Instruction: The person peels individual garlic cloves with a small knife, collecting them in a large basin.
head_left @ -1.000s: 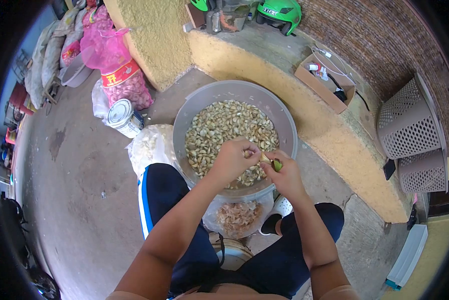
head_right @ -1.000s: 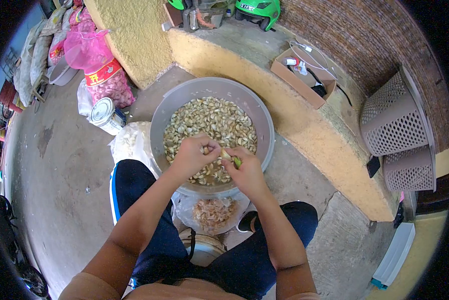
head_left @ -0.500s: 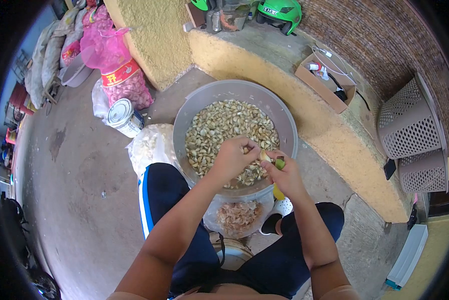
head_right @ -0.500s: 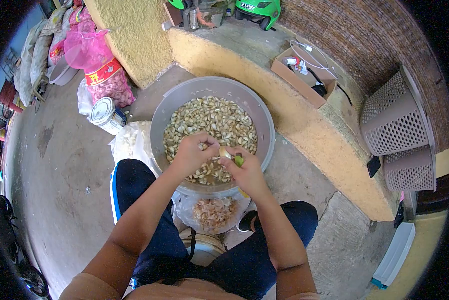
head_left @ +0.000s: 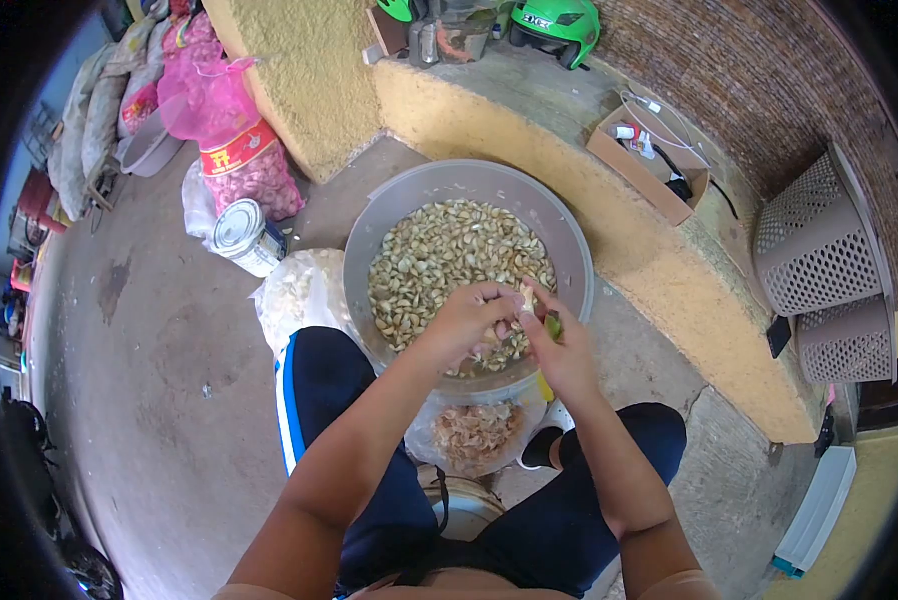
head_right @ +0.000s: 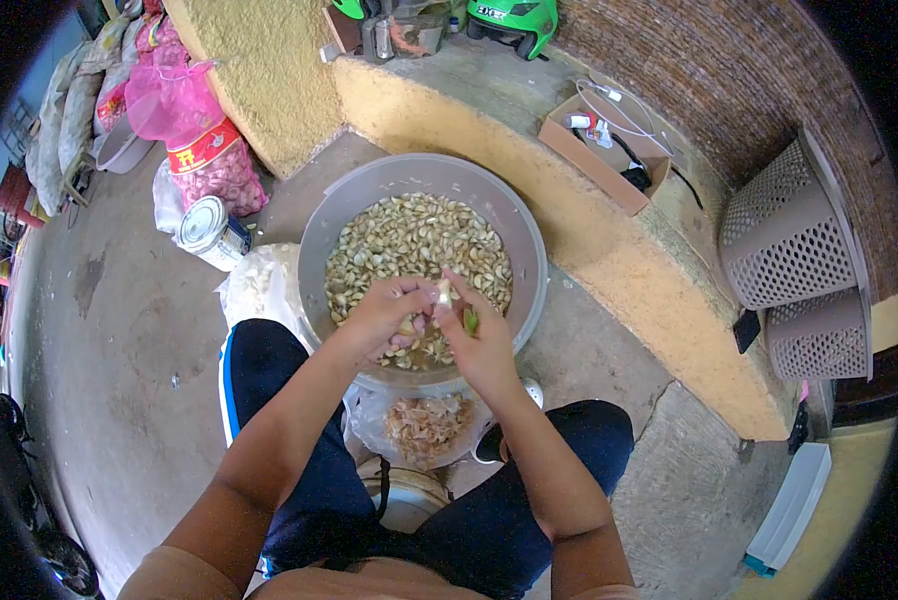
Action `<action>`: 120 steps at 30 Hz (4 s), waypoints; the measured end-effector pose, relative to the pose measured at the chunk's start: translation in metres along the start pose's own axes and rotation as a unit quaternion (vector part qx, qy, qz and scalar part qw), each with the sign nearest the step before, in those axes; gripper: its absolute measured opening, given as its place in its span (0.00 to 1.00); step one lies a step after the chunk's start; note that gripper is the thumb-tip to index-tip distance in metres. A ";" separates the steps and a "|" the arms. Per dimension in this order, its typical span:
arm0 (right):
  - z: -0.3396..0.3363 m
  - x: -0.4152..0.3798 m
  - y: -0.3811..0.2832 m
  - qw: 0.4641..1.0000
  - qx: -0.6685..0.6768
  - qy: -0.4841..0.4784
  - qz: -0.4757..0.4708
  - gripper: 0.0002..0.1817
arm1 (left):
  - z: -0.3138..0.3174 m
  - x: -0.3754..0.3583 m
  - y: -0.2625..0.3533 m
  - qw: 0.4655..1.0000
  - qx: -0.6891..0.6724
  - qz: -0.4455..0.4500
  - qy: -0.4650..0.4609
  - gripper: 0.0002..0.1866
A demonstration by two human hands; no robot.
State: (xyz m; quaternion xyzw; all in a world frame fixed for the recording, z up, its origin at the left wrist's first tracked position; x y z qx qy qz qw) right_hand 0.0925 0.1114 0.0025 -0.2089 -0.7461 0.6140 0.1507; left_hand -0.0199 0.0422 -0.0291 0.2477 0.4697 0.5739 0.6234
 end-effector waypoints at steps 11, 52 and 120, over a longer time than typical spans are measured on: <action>-0.021 -0.001 0.004 0.973 -0.153 -0.161 0.062 0.10 | -0.007 -0.004 0.018 0.945 0.293 0.144 -0.010 0.07; -0.014 -0.003 -0.021 0.965 -0.203 -0.161 -0.048 0.12 | 0.004 -0.016 0.021 0.971 0.178 -0.039 -0.156 0.07; -0.016 -0.003 -0.022 0.981 -0.146 -0.119 0.037 0.17 | 0.013 -0.012 0.018 0.984 0.026 0.015 -0.175 0.09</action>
Point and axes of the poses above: each hand's wrist, its own x-axis towards the middle knuckle, its own z-axis out of the palm, y = z × x, the point moved 4 cm from there along x, towards the middle knuckle, and after that the axes turned 12 degrees about -y, right-handed, at the moved point
